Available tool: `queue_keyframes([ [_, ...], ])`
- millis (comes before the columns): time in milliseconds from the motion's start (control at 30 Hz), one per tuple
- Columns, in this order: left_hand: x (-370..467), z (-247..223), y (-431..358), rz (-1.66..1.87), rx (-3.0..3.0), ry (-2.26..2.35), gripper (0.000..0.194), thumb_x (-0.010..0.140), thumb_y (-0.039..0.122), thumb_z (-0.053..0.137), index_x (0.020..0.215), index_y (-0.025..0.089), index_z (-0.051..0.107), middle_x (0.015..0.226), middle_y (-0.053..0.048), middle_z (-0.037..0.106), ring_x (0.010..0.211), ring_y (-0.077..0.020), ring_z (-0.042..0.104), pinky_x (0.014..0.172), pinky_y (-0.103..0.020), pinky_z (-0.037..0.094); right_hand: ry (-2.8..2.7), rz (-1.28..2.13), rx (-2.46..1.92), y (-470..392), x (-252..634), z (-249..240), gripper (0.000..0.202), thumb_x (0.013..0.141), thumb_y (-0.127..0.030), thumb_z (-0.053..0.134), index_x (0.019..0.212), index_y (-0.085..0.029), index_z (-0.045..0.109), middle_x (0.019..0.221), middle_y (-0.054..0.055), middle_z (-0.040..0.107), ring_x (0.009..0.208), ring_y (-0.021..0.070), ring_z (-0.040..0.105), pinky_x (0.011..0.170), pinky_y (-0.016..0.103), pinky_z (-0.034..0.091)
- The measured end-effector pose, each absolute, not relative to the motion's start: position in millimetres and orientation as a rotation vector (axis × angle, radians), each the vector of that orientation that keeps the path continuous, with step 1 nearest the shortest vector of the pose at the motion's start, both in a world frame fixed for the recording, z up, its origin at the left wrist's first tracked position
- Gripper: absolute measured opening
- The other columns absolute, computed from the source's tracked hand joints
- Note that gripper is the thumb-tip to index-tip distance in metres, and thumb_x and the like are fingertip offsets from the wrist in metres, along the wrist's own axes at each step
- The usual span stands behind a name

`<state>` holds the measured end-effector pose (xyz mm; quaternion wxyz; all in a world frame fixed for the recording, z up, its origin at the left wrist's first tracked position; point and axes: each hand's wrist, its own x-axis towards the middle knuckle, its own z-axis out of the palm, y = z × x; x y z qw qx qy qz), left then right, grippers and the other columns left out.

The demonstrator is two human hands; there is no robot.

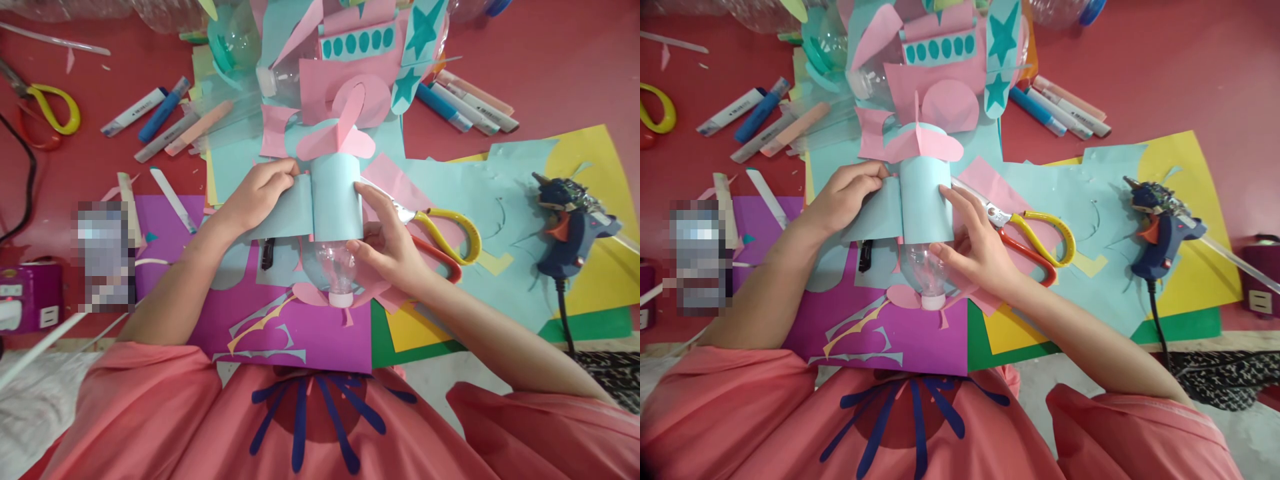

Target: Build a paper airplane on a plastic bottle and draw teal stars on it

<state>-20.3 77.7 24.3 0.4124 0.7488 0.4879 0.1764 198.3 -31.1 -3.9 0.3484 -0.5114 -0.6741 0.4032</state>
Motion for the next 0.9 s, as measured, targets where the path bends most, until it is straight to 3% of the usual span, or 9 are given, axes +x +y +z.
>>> queue_keyframes([
  [167,-19.5,26.9,75.6,0.440,1.862,1.252,0.019,0.084,0.020,0.041,0.065,0.020,0.039,0.064,0.003,0.036,0.064,-0.0126,0.046,0.070,-0.028,0.043,-1.749,1.033,-1.322,-30.7,198.1,-3.5,0.074,0.086,-0.061,0.055,0.149,-0.030,0.031,0.153,0.010,0.034,0.138,0.0347,0.040,0.086,0.045,0.060],
  [367,-16.5,31.5,73.0,0.501,1.847,1.187,0.021,0.082,0.032,0.052,0.066,0.020,0.046,0.065,0.003,0.042,0.066,-0.0129,0.046,0.065,-0.026,0.041,-1.736,1.057,-1.333,-31.5,198.4,-2.8,0.073,0.087,-0.060,0.055,0.149,-0.032,0.031,0.154,0.010,0.033,0.137,0.0349,0.042,0.085,0.045,0.060],
  [567,-15.3,33.7,71.7,0.502,1.766,1.213,0.018,0.079,0.030,0.055,0.066,0.019,0.050,0.065,0.003,0.046,0.068,-0.0132,0.048,0.063,-0.025,0.041,-1.738,1.056,-1.341,-31.7,199.5,-3.4,0.074,0.086,-0.061,0.056,0.150,-0.033,0.030,0.155,0.010,0.033,0.135,0.0352,0.044,0.082,0.044,0.061],
  [900,-15.6,33.6,72.1,0.475,1.647,1.228,0.021,0.079,0.034,0.056,0.065,0.019,0.052,0.058,0.003,0.046,0.053,-0.0102,0.042,0.048,-0.023,0.033,-1.718,1.084,-1.335,-32.0,198.2,-3.4,0.073,0.086,-0.061,0.055,0.149,-0.033,0.030,0.156,0.011,0.031,0.114,0.0273,0.060,0.072,0.037,0.061],
])
